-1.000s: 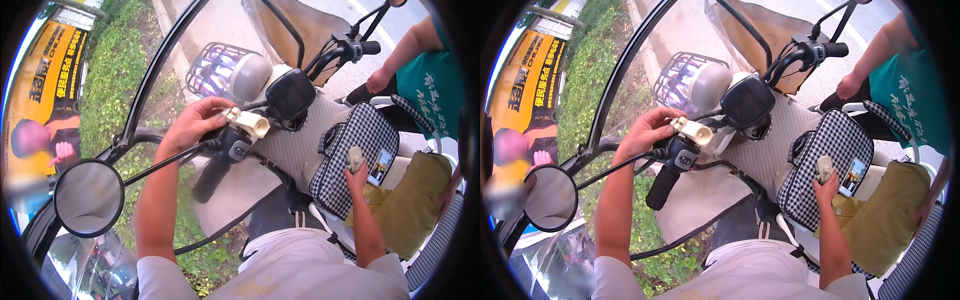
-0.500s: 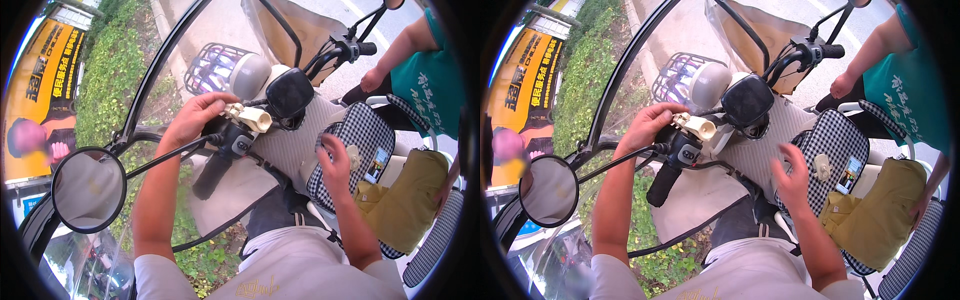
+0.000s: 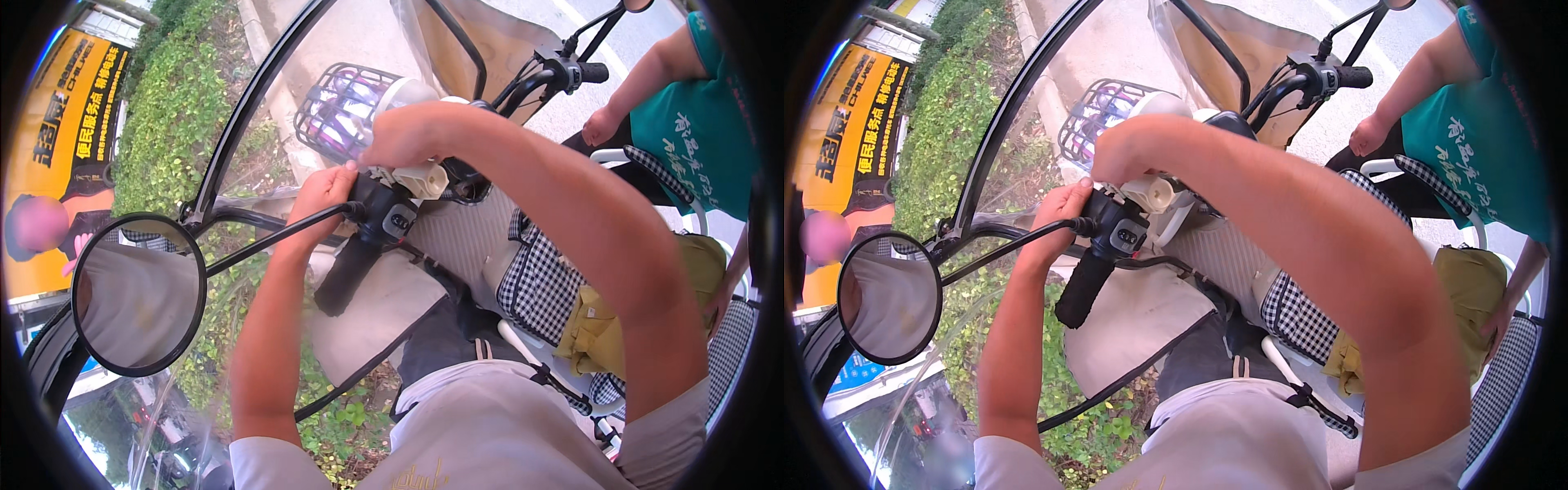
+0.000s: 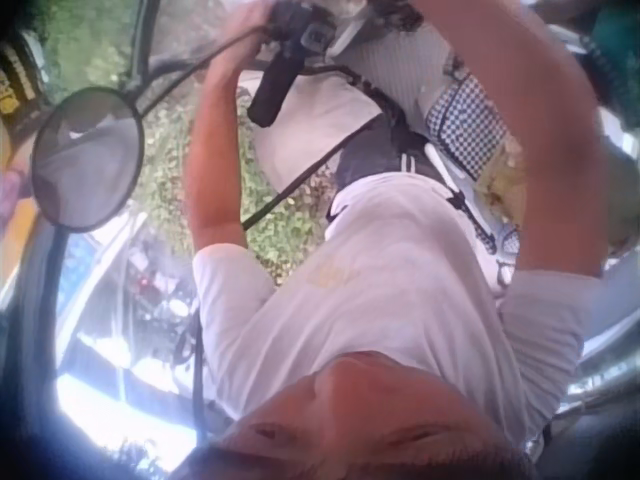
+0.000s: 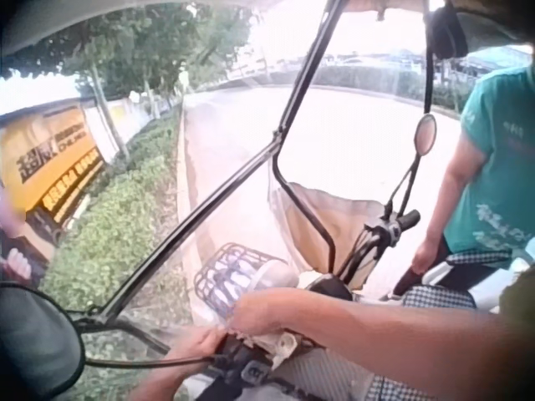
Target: The person manipulates a white plastic handlebar component on a scooter, repeatedly detaching and reattaching it while adjusting the position of the handlebar and mirror. The person also wipes the component with a cloth during the process.
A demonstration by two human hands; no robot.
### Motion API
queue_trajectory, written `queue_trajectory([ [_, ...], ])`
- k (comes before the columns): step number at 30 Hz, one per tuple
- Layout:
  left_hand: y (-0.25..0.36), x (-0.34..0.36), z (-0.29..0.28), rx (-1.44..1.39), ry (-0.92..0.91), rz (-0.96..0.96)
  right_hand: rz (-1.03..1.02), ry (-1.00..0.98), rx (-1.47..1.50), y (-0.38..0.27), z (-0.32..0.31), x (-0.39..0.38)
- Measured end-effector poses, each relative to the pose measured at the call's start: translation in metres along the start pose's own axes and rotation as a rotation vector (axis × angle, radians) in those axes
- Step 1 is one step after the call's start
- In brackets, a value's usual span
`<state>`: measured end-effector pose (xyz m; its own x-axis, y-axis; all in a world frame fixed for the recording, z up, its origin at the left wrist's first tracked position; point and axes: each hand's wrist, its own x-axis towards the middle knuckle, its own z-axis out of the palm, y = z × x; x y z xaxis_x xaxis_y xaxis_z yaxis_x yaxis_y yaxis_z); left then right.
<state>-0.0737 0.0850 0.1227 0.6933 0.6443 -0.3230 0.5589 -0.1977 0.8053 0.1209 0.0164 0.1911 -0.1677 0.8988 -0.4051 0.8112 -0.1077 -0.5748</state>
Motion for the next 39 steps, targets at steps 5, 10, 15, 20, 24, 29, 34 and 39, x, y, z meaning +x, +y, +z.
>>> queue_trajectory([
  [5, -0.001, 0.005, 0.005, 0.080, 0.051, 0.065, 0.080, 0.004, 0.033, -0.005, 0.003, -0.003],
  [10, -0.002, 0.004, 0.003, 0.135, 0.070, 0.117, 0.123, -0.005, 0.094, -0.003, -0.003, -0.004],
  [15, -0.002, 0.004, 0.003, 0.050, 0.054, 0.064, 0.141, 0.012, 0.050, -0.015, -0.003, -0.004],
  [20, 0.000, 0.003, 0.003, 0.076, 0.051, 0.050, 0.085, 0.038, 0.005, 0.000, 0.004, 0.008],
  [24, -0.002, 0.005, 0.002, 0.077, 0.046, 0.040, 0.047, 0.068, -0.060, -0.007, 0.008, 0.011],
  [29, 0.004, 0.003, 0.003, 0.105, 0.058, 0.053, 0.128, 0.011, 0.061, -0.002, 0.001, 0.011],
  [34, -0.001, 0.005, 0.001, 0.091, 0.045, 0.034, 0.003, -0.001, -0.092, -0.005, 0.006, 0.023],
  [39, 0.002, 0.001, 0.002, 0.101, 0.072, 0.085, 0.205, 0.137, -0.055, -0.020, 0.005, 0.007],
])
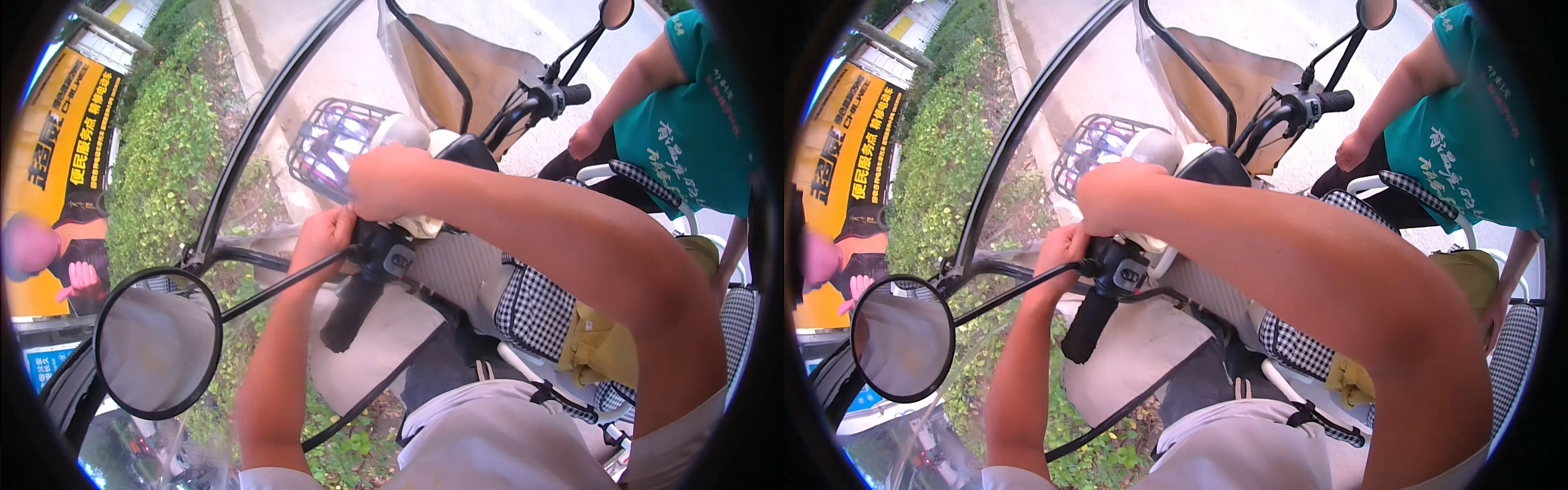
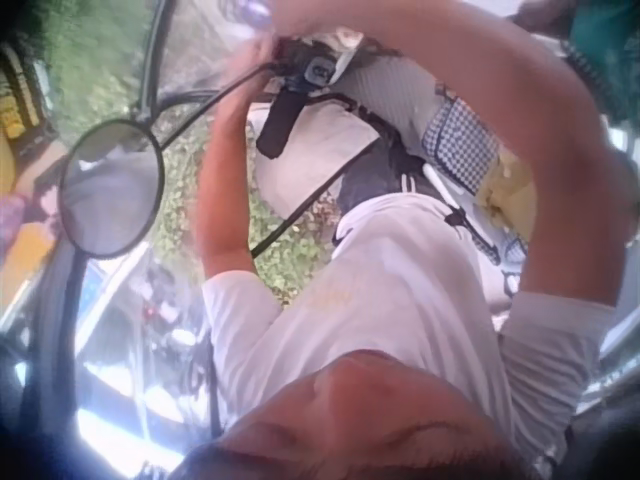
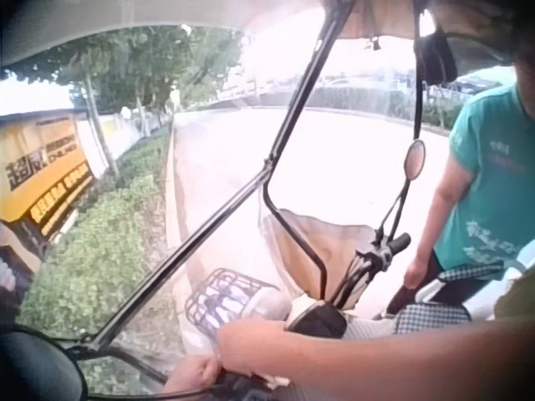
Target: The person manipulates a white plastic handlebar component on a scooter, repeatedly detaching and reattaching it while adjusting the position of the handlebar and mirror. The person also wipes the component with a cloth during the process.
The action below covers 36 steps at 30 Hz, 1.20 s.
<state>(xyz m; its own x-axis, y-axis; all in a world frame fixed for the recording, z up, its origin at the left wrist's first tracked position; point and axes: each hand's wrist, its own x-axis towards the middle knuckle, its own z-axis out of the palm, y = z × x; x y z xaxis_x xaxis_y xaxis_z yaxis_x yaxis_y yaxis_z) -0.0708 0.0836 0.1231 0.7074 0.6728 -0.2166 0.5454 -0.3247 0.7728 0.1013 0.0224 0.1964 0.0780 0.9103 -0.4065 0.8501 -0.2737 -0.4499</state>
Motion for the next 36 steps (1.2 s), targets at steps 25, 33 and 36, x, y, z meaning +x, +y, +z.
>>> queue_trajectory([
  [25, 0.037, 0.019, -0.025, -0.349, -0.461, -0.004, -0.283, 0.366, 0.247, 0.068, 0.028, -0.046],
  [33, 0.043, 0.022, -0.023, -0.301, -0.493, -0.035, -0.357, 0.636, 0.267, 0.069, 0.042, -0.059],
  [36, 0.045, 0.021, -0.025, -0.313, -0.466, -0.028, -0.376, 0.600, 0.288, 0.068, 0.035, -0.044],
])
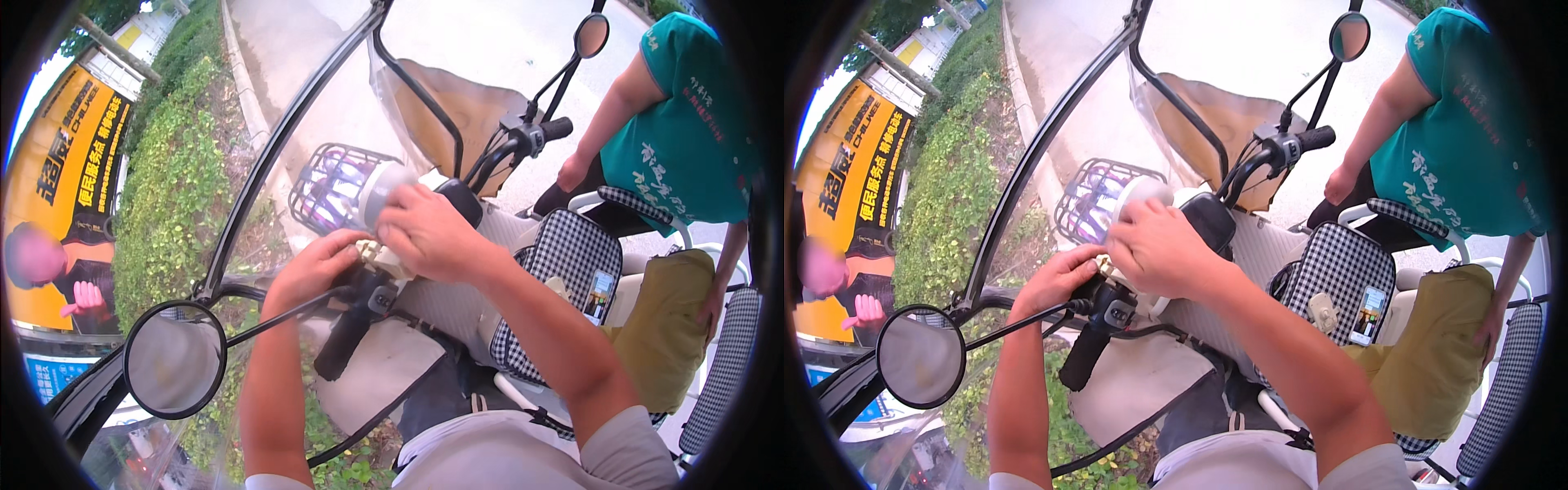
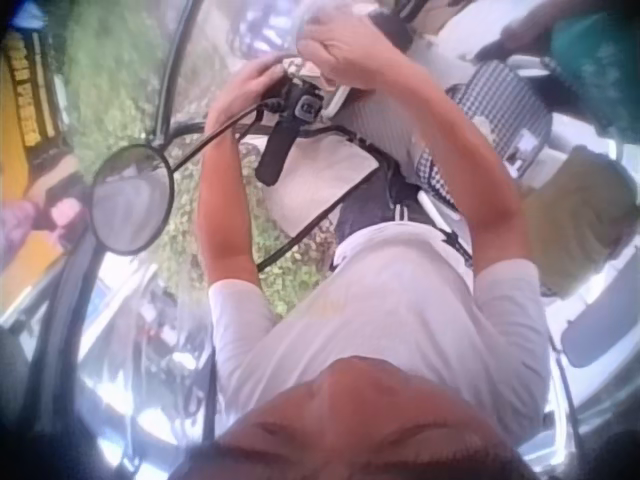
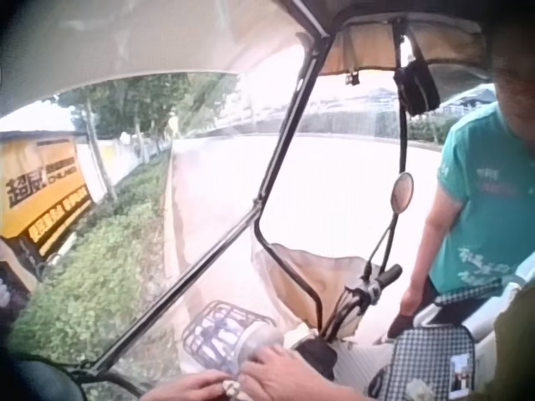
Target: The person manipulates a white plastic handlebar component on a scooter, repeatedly detaching and reattaching it while adjusting the position of the handlebar and mirror. The person also wipes the component with a cloth during the process.
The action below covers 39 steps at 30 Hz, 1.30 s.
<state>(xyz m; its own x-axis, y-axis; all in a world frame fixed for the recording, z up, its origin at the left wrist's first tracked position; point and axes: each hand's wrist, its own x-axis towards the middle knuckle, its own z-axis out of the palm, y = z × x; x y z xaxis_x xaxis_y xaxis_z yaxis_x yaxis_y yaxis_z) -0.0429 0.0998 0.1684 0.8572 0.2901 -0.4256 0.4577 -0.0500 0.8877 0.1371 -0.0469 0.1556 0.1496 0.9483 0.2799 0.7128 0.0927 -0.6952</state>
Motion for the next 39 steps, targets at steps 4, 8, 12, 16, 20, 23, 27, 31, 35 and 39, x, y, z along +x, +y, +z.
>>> queue_trajectory([
  [4, -0.001, -0.001, -0.001, 0.135, -0.039, 0.038, 0.003, 0.001, -0.032, -0.004, -0.003, 0.000],
  [8, 0.001, 0.013, -0.019, 0.384, -0.133, 0.092, 0.145, 0.251, 0.250, 0.006, -0.007, -0.032],
  [12, 0.006, 0.016, -0.015, 0.449, -0.071, 0.152, 0.378, 0.290, 0.491, 0.023, 0.004, -0.098],
  [16, 0.019, 0.016, -0.017, 0.525, -0.167, 0.152, 0.502, 0.320, 0.476, 0.022, 0.029, -0.136],
  [20, 0.029, 0.019, -0.016, 0.618, -0.267, 0.094, 0.169, 0.315, 0.194, -0.006, 0.000, -0.089],
  [23, 0.038, 0.018, -0.018, 0.656, -0.254, 0.012, 0.025, 0.044, 0.094, -0.011, -0.004, -0.019],
  [27, 0.031, 0.024, -0.023, 0.549, -0.265, 0.102, 0.125, -0.256, 0.121, 0.012, 0.010, 0.022],
  [31, 0.024, 0.021, -0.021, 0.518, -0.235, 0.070, 0.137, -0.314, 0.231, 0.022, 0.004, 0.033],
  [35, 0.033, 0.022, -0.021, 0.498, -0.264, 0.059, 0.109, -0.209, 0.300, 0.018, 0.004, 0.031],
  [39, 0.031, 0.022, -0.022, 0.541, -0.261, 0.026, 0.206, -0.320, 0.383, 0.024, 0.012, 0.031],
])
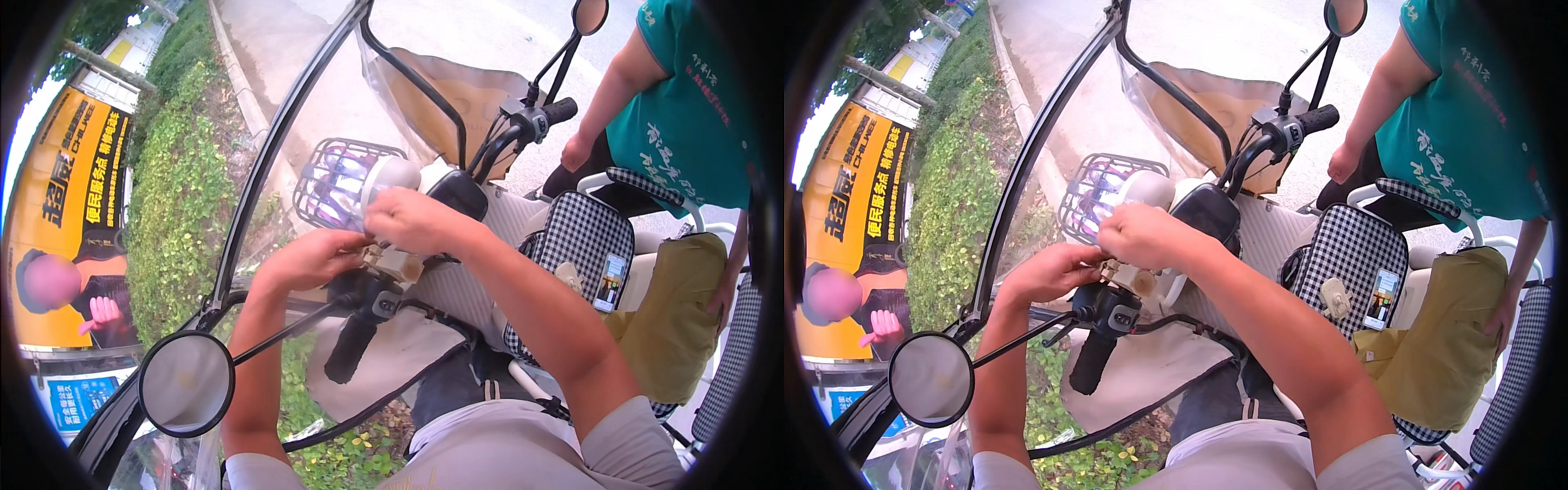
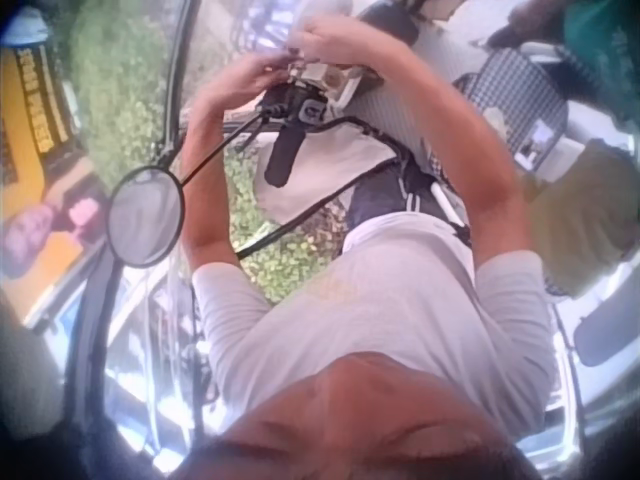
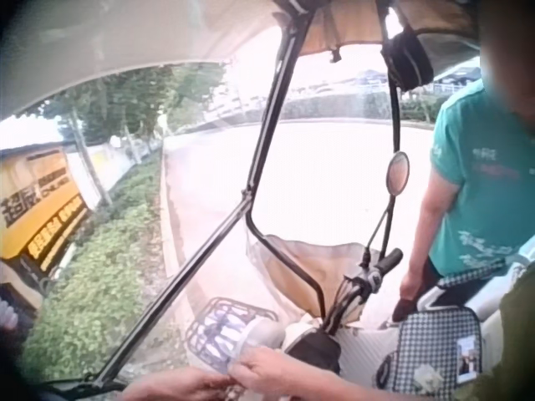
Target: The person manipulates a white plastic handlebar component on a scooter, repeatedly detaching and reattaching it while adjusting the position of the handlebar and mirror. The person also wipes the component with a cloth during the process.
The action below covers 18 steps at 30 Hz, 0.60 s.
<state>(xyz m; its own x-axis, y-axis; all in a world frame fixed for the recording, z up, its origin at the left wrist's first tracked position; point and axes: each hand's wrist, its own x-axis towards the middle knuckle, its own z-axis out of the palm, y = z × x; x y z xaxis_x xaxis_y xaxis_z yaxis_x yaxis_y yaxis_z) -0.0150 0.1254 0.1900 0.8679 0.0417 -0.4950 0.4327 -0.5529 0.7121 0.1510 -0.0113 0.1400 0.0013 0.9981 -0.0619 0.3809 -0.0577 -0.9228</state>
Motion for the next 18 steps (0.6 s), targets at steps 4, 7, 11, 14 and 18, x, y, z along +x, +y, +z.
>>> queue_trajectory([
  [4, -0.005, -0.001, 0.007, -0.113, 0.084, -0.006, 0.211, 0.002, 0.437, 0.010, 0.005, 0.002],
  [7, -0.009, 0.000, 0.005, -0.100, 0.103, 0.049, 0.297, 0.070, 0.771, 0.024, 0.016, -0.010],
  [11, -0.005, -0.003, 0.003, 0.002, 0.104, 0.022, 0.288, 0.145, 0.831, 0.040, 0.021, -0.023],
  [14, -0.005, -0.004, 0.010, 0.025, 0.140, 0.047, 0.141, 0.078, 0.882, 0.038, 0.029, -0.029],
  [18, 0.004, -0.008, 0.009, 0.074, 0.136, -0.029, 0.135, 0.122, 0.895, 0.034, 0.033, -0.032],
])
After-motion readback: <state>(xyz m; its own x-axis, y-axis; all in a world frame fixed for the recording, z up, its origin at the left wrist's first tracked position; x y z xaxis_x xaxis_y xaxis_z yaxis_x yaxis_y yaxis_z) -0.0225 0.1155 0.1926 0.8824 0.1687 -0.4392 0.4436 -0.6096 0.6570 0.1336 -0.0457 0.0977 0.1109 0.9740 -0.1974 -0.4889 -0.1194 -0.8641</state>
